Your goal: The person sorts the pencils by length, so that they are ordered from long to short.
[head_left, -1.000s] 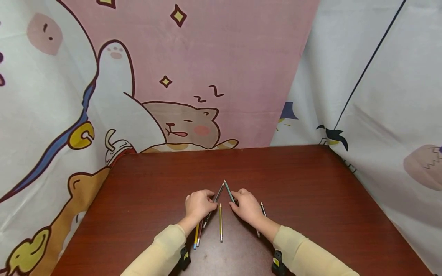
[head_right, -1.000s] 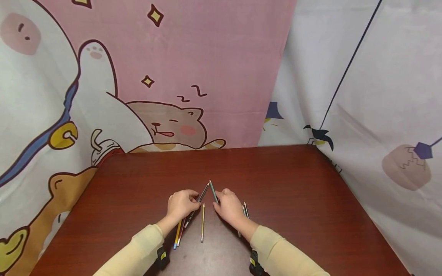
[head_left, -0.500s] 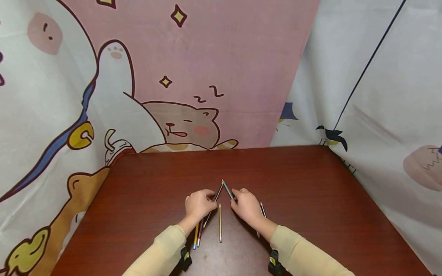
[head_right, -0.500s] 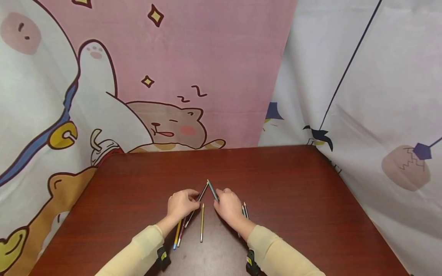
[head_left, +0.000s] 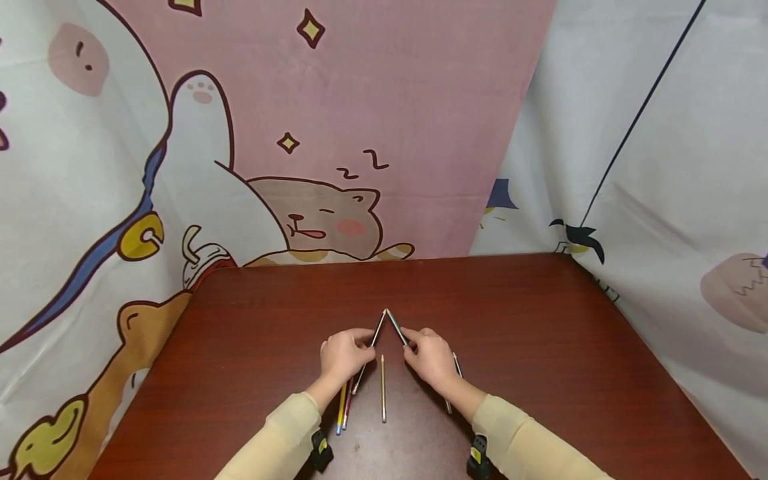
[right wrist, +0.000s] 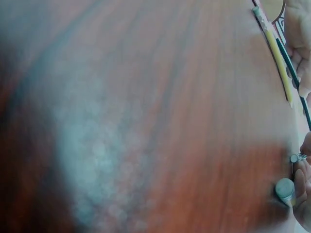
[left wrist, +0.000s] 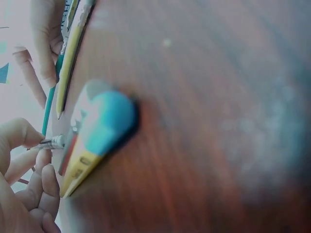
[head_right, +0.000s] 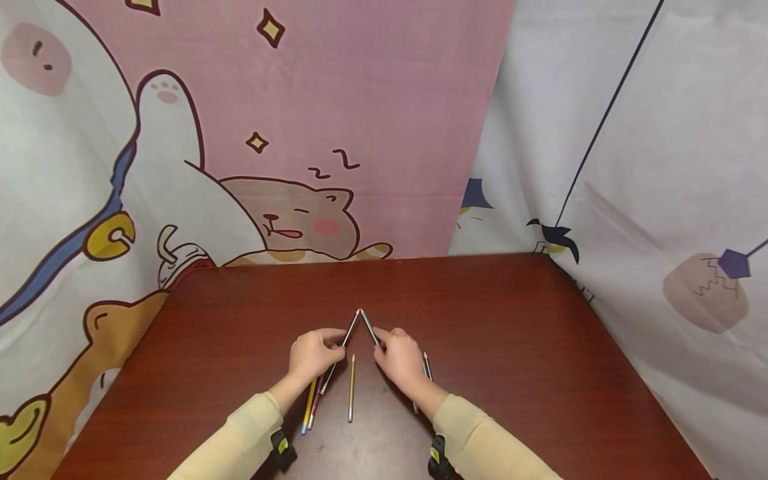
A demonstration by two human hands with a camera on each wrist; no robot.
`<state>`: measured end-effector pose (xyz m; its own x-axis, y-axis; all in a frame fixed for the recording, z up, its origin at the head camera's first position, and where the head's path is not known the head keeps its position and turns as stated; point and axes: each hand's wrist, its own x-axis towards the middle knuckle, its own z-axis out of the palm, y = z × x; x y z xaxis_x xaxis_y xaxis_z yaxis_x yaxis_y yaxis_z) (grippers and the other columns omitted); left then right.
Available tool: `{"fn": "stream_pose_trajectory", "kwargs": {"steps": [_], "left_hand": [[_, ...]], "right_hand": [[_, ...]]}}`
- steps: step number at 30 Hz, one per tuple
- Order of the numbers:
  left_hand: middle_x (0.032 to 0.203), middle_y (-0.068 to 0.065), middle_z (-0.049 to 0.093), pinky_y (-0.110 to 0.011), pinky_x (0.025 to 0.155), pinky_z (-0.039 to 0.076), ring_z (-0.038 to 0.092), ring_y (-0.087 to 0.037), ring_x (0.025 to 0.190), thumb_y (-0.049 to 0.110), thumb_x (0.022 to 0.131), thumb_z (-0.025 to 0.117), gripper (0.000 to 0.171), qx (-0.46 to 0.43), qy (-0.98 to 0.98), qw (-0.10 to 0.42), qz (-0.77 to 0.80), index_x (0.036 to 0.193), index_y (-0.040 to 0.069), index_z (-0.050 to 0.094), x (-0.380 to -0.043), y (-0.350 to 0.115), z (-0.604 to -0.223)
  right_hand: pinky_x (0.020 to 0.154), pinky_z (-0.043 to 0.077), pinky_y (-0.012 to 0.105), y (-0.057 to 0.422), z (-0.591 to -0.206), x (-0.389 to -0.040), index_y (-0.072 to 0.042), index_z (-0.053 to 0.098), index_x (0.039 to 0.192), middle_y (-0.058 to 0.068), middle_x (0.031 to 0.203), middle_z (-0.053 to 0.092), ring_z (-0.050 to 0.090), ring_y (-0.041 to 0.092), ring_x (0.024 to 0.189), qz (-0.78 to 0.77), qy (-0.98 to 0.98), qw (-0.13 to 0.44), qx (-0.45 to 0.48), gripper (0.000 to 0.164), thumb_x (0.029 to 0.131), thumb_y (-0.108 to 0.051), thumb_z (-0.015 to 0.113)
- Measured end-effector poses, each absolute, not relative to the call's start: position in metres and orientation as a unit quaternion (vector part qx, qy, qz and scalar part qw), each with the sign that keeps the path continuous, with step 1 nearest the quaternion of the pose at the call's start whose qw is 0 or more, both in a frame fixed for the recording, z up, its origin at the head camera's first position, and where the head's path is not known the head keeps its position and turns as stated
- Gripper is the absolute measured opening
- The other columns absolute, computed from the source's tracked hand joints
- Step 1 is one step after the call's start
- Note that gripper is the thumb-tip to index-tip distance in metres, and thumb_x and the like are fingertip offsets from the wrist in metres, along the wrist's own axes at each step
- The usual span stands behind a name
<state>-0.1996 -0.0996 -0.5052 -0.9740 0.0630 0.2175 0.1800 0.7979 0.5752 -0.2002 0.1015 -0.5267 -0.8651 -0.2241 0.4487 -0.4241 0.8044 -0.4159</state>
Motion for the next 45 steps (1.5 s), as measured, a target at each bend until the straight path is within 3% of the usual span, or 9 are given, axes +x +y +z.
{"fn": "stream_pose_trajectory", "kwargs": {"steps": [4,11,17,34,45], "left_hand": [[0.065,0.019,0.063,-0.041,0.072,0.044,0.060,-0.004,0.065,0.018,0.072,0.071,0.034,-0.059,-0.939,0.095,-0.325,0.104,0.024,0.079,-0.200,-0.101,-0.502],[0.063,0.012,0.063,-0.029,0.053,0.042,0.054,-0.004,0.054,0.015,0.073,0.070,0.035,-0.031,-0.916,0.090,-0.390,0.106,0.019,0.079,-0.204,-0.107,-0.496],[0.065,0.010,0.065,-0.029,0.054,0.042,0.054,-0.004,0.057,0.014,0.072,0.070,0.036,-0.016,-0.907,0.098,-0.409,0.107,0.018,0.078,-0.211,-0.113,-0.494],[0.077,0.004,0.073,-0.033,0.066,0.049,0.068,-0.013,0.072,0.017,0.077,0.075,0.032,0.002,-0.893,0.104,-0.437,0.109,0.014,0.078,-0.243,-0.126,-0.495],[0.079,0.000,0.074,-0.032,0.062,0.049,0.066,-0.011,0.062,0.018,0.079,0.076,0.032,0.010,-0.889,0.110,-0.444,0.110,0.011,0.077,-0.258,-0.131,-0.498]], "right_hand": [[0.055,0.046,0.032,0.103,-0.527,-0.201,-0.007,0.075,0.113,-0.003,0.071,0.058,0.055,0.013,0.061,0.272,-0.924,0.200,0.177,0.037,0.076,-0.005,0.076],[0.057,0.047,0.033,0.109,-0.526,-0.205,-0.006,0.072,0.116,-0.004,0.071,0.060,0.055,0.012,0.062,0.316,-0.919,0.176,0.157,0.040,0.077,-0.001,0.073],[0.063,0.049,0.035,0.112,-0.522,-0.211,-0.006,0.071,0.119,-0.006,0.071,0.061,0.059,0.013,0.067,0.351,-0.913,0.160,0.136,0.042,0.077,-0.001,0.074],[0.063,0.049,0.031,0.091,-0.508,-0.235,-0.003,0.069,0.123,-0.003,0.076,0.065,0.060,0.009,0.066,0.431,-0.888,0.100,0.125,0.039,0.084,-0.003,0.072],[0.065,0.048,0.031,0.069,-0.503,-0.248,-0.004,0.068,0.124,-0.005,0.074,0.065,0.057,0.007,0.065,0.413,-0.898,0.092,0.119,0.040,0.085,-0.008,0.072]]}}
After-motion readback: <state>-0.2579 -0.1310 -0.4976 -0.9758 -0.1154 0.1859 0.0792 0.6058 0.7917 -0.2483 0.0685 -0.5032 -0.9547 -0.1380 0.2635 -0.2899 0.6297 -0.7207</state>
